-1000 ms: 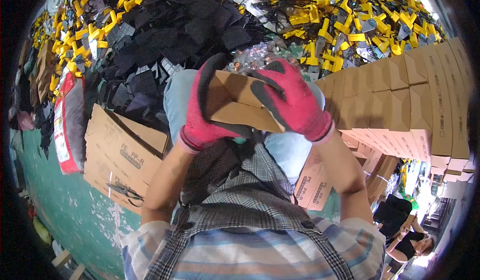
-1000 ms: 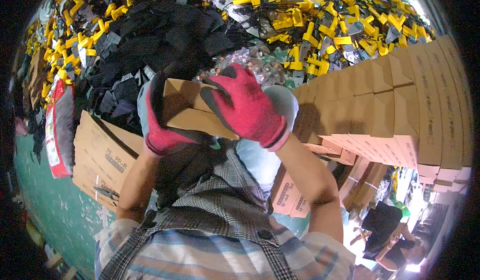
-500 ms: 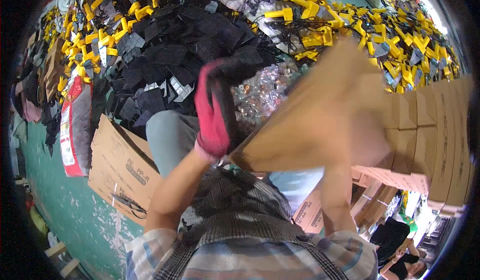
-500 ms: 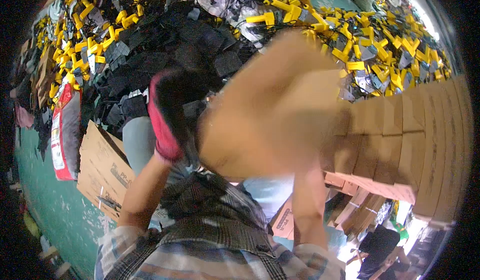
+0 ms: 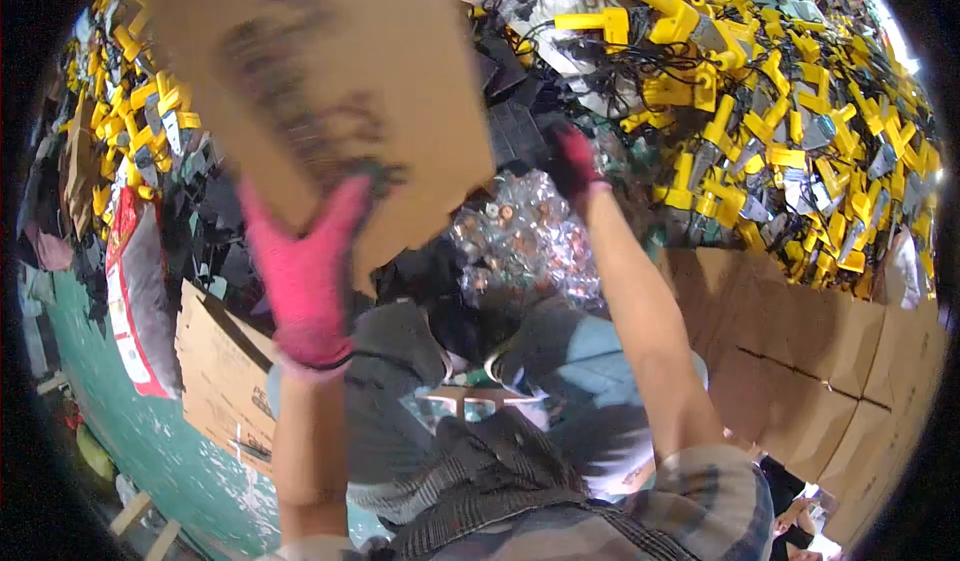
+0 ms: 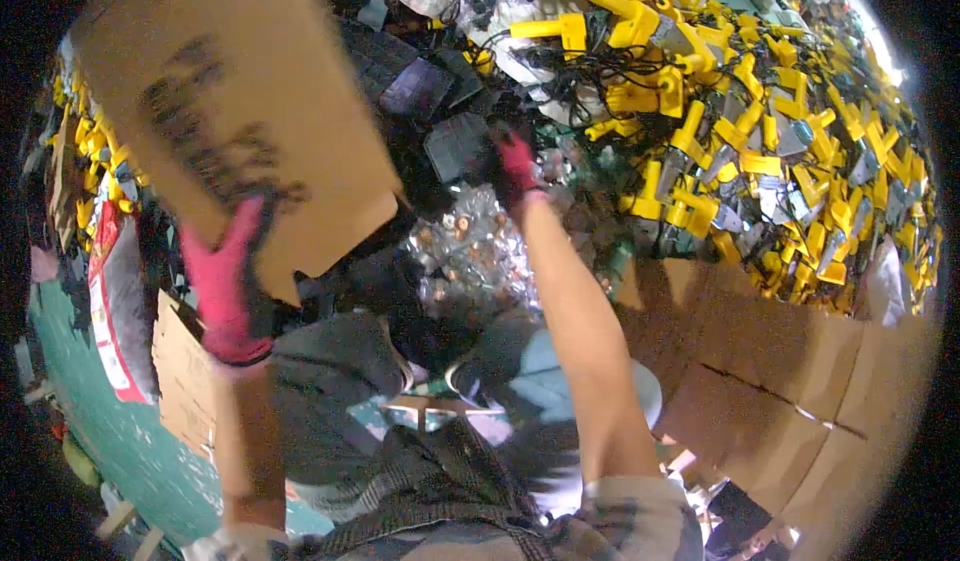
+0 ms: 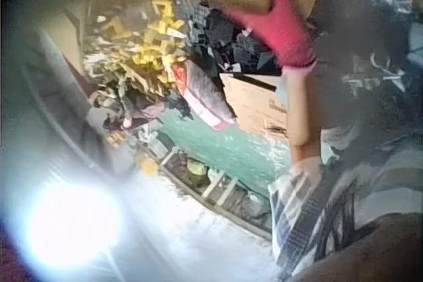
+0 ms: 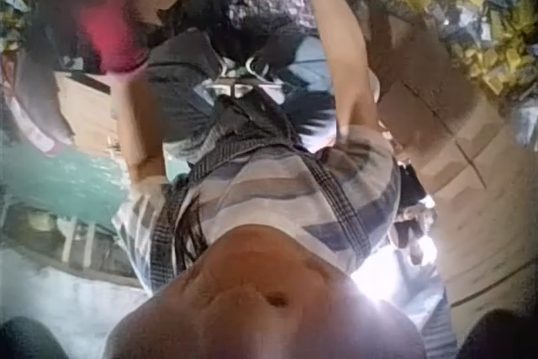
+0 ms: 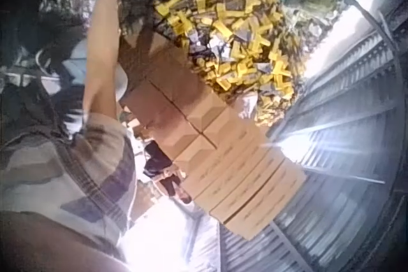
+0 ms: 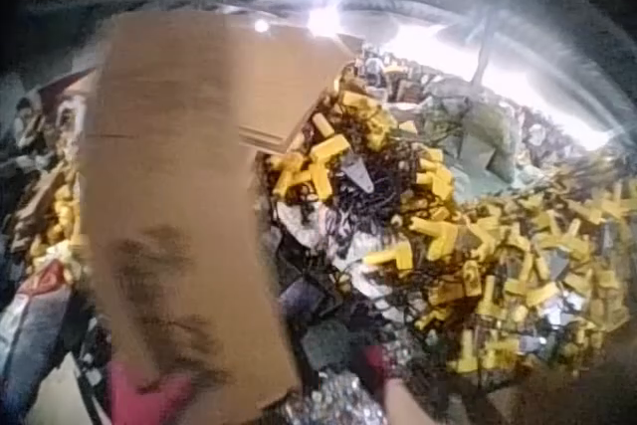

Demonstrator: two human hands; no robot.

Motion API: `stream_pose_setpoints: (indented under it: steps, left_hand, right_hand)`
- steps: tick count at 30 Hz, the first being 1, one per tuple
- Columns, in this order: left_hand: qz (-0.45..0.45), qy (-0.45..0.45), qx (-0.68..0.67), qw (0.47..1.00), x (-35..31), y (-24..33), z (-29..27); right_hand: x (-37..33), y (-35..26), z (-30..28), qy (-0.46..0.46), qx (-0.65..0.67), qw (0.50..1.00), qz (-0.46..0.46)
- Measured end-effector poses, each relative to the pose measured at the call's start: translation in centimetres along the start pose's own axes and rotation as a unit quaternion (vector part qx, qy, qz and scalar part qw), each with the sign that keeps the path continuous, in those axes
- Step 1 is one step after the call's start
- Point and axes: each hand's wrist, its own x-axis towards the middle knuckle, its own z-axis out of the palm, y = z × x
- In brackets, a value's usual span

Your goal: The person folds flat cardboard boxes into their assembled form, then places yellow and black handheld tools inside them by hand, and seals the boxes.

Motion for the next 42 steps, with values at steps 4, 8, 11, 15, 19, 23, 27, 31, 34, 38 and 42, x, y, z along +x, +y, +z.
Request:
stream_pose_setpoints:
  steps: [4, 8, 11, 15, 19, 23, 27, 31, 34, 38, 42]
  left_hand:
    - [0.134, 0.042, 0.253, 0.957, 0.6, -2.0, -3.8]
    - [-0.053, 0.147, -0.111, 0.982, 1.5, -2.3, -2.8]
    - [-0.042, 0.141, -0.070, 0.987, 1.3, -1.2, -4.3]
    - [0.083, 0.116, 0.036, 0.989, 2.7, -4.2, -5.1]
    - [-0.138, 0.097, -0.345, 0.924, 5.4, -4.2, -5.2]
    - [-0.211, -0.020, -0.419, 0.883, 5.6, -4.7, -2.8]
    - [-0.218, -0.106, -0.424, 0.873, 4.0, -3.7, -1.5]
    - [-0.219, -0.173, -0.420, 0.863, 3.0, -3.7, 0.0]
    - [-0.254, -0.188, -0.409, 0.856, 2.0, -3.2, 1.3]
    - [-0.289, -0.191, -0.397, 0.850, 1.8, -3.7, 2.9]
    - [-0.292, -0.118, -0.404, 0.859, 1.9, -3.3, 3.3]
  right_hand:
    - [6.4, 6.4, 7.9, -0.037, -0.266, 0.961, 0.063]
    - [9.6, 9.0, 8.3, -0.154, -0.397, 0.898, 0.107]
    - [6.4, 5.1, 9.5, -0.164, -0.482, 0.850, 0.134]
    - [-1.2, 4.2, 3.3, -0.022, -0.405, 0.904, 0.133]
    - [-7.2, -5.4, -1.6, 0.261, -0.131, 0.955, 0.054]
    - [-10.1, -17.2, -1.5, 0.114, 0.178, 0.977, 0.010]
    - [-8.8, -18.9, -0.1, -0.031, -0.113, 0.982, -0.152]
    - [-7.6, -17.0, 1.9, 0.022, -0.219, 0.950, -0.222]
    - [-6.1, -18.9, 1.4, 0.020, -0.307, 0.935, -0.176]
    - [-3.4, -17.3, 2.1, -0.023, -0.346, 0.922, -0.170]
    - [1.2, -14.9, -0.5, -0.106, -0.248, 0.949, -0.167]
